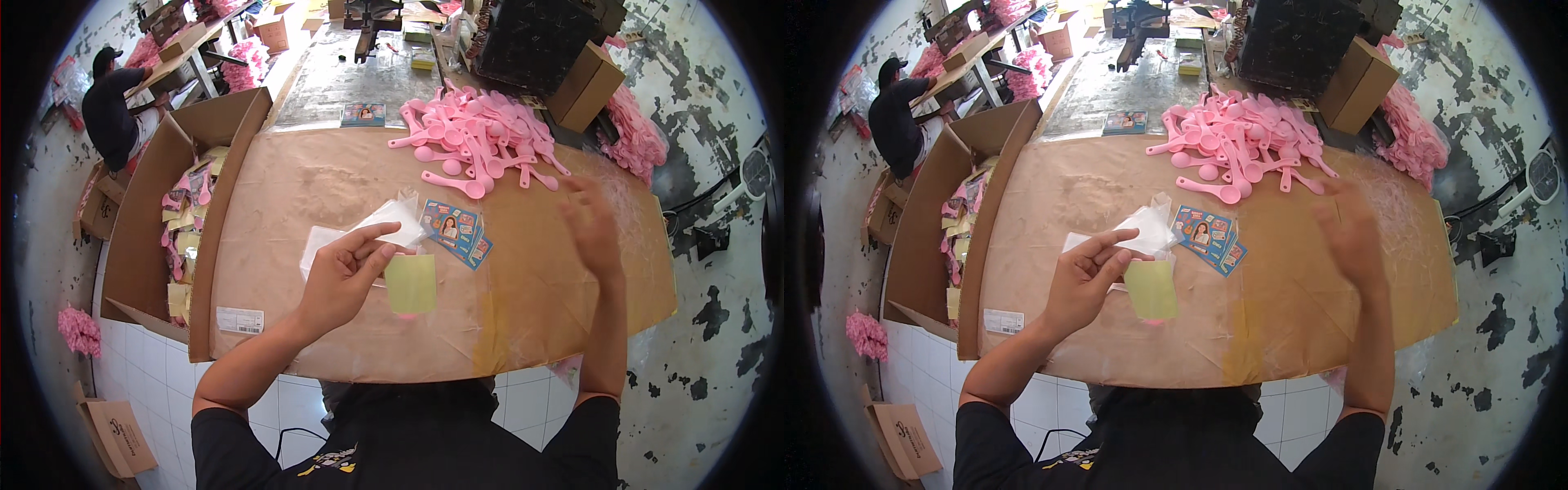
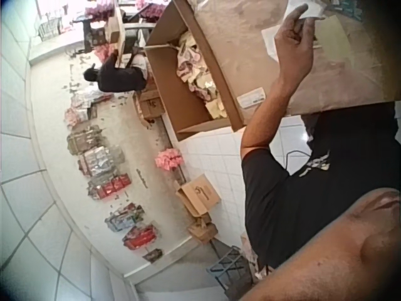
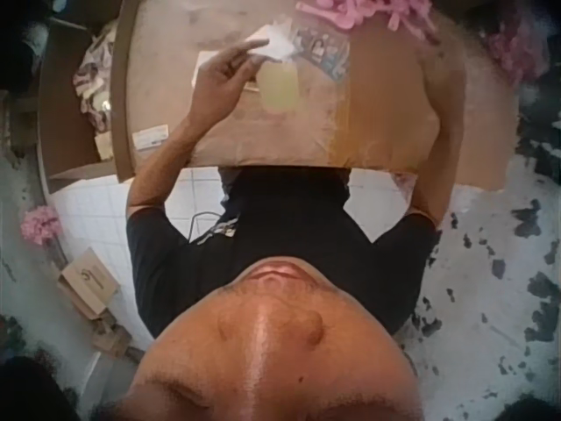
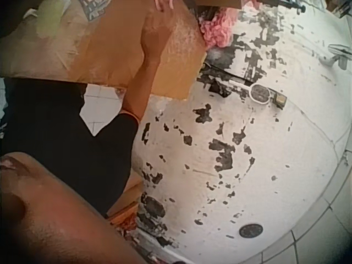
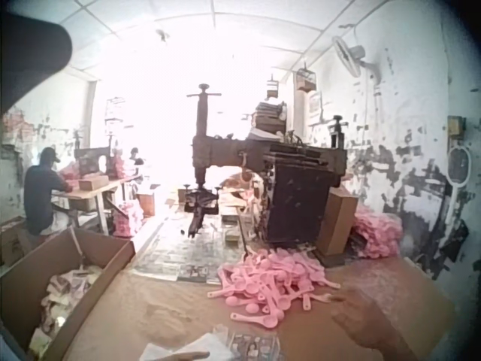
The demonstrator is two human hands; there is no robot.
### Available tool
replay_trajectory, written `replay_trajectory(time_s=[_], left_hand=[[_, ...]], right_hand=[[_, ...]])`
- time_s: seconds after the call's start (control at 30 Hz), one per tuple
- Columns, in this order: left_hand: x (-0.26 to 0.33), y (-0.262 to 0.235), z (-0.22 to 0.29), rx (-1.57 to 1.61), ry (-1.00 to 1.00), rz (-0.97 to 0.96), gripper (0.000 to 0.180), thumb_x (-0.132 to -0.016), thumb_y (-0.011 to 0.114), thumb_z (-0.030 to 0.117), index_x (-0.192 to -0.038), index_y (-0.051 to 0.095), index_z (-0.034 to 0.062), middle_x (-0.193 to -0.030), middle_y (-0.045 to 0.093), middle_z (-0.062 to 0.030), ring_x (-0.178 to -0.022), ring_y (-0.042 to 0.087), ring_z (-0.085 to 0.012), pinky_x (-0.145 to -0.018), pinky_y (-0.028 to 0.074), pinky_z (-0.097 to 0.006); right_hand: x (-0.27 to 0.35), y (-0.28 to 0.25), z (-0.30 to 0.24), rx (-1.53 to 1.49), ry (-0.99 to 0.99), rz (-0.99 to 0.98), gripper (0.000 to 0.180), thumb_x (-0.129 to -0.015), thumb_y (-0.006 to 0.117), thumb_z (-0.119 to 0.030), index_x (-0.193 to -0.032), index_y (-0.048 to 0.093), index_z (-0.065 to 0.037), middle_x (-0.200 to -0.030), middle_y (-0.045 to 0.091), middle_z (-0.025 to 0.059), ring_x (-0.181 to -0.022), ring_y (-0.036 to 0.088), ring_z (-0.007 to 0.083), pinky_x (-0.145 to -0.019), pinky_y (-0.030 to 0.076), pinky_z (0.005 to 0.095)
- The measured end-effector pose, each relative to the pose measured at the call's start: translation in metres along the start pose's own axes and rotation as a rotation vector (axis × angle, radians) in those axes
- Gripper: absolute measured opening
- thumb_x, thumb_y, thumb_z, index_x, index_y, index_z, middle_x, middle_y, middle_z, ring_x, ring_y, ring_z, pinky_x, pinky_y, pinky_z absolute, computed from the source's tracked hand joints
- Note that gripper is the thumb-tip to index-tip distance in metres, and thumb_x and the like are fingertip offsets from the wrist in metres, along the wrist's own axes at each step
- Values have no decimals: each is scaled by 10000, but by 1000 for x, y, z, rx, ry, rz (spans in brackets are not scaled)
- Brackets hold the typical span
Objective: Placing small pink toy mirrors and backing cards into plastic bags and sealing them.
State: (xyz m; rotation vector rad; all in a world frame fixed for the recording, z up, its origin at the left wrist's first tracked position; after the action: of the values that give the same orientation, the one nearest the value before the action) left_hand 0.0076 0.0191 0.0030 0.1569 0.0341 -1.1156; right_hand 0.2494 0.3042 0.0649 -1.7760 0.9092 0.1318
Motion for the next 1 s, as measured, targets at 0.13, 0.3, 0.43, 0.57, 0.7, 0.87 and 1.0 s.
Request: replay_trajectory(time_s=[0.13, 0.3, 0.43, 0.57, 0.7, 0.87, 1.0], left_hand=[[0, -2, -7, 14, -25, -20, 350, -1085, 564, 127, -1386, 570, -51, -1140, 752, -152, -1030, 711, -145, -877, 602, -296], [1, 0, -8, 15, -34, -16, 327, -1081, 567, 124, -1357, 602, -48, -1163, 737, -152, -1045, 713, -168, -889, 603, -321], [2, 0, -6, 10, 27, -26, 329, -1067, 590, 106, -1351, 601, -61, -1184, 729, -161, -1075, 705, -171, -917, 596, -315], [2, 1, -9, -12, -24, -18, 324, -1044, 619, 65, -1337, 610, -74, -1193, 726, -168, -1102, 699, -179, -947, 590, -313], [1, -3, -14, -8, -55, -16, 329, -1037, 621, 41, -1348, 614, -64, -1175, 734, -169, -1095, 699, -175, -936, 596, -314], [0, -6, -14, -98, -10, -43, 268, -1028, 621, 13, -1284, 680, -43, -1156, 745, -149, -1058, 701, -156, -901, 597, -295], [-2, -10, -15, -277, 149, -111, 235, -1006, 624, -29, -1212, 735, -20, -1156, 753, -116, -1019, 702, -130, -866, 595, -276]], right_hand=[[8, 65, -79, -629, -90, -505, 413, -951, 752, -194, -1314, 641, -31, -1108, 707, 87, -976, 684, 167, -835, 542, 336], [9, 108, -103, -886, 22, -630, 358, -962, 742, -140, -1282, 647, -8, -1029, 687, 44, -940, 661, 104, -807, 531, 285], [6, 115, -99, -1059, 155, -672, 273, -990, 707, -91, -1237, 655, 11, -1023, 674, 6, -924, 635, 60, -801, 520, 234], [11, 120, -96, -1113, 158, -636, 237, -991, 706, -86, -1207, 678, 9, -1030, 684, 13, -931, 644, 69, -819, 528, 239], [13, 124, -92, -1165, 252, -584, 180, -1002, 691, -71, -1162, 707, 10, -1054, 703, 21, -966, 657, 77, -840, 534, 248], [13, 123, -85, -1256, 276, -627, 169, -1005, 681, -55, -1160, 720, 1, -1066, 715, 24, -988, 663, 85, -856, 535, 258], [12, 122, -79, -1229, 178, -635, 176, -998, 679, -32, -1163, 733, -6, -1072, 718, 22, -969, 661, 85, -852, 529, 254]])
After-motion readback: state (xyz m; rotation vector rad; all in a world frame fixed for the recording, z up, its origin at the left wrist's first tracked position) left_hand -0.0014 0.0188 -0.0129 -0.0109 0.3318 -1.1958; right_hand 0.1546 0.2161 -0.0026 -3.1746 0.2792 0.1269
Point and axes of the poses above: each hand's wrist, its own x-axis away from the middle knuckle, its own y-axis out of the palm, z = x × y, the point moved 2 cm from there along -x, towards the middle knuckle
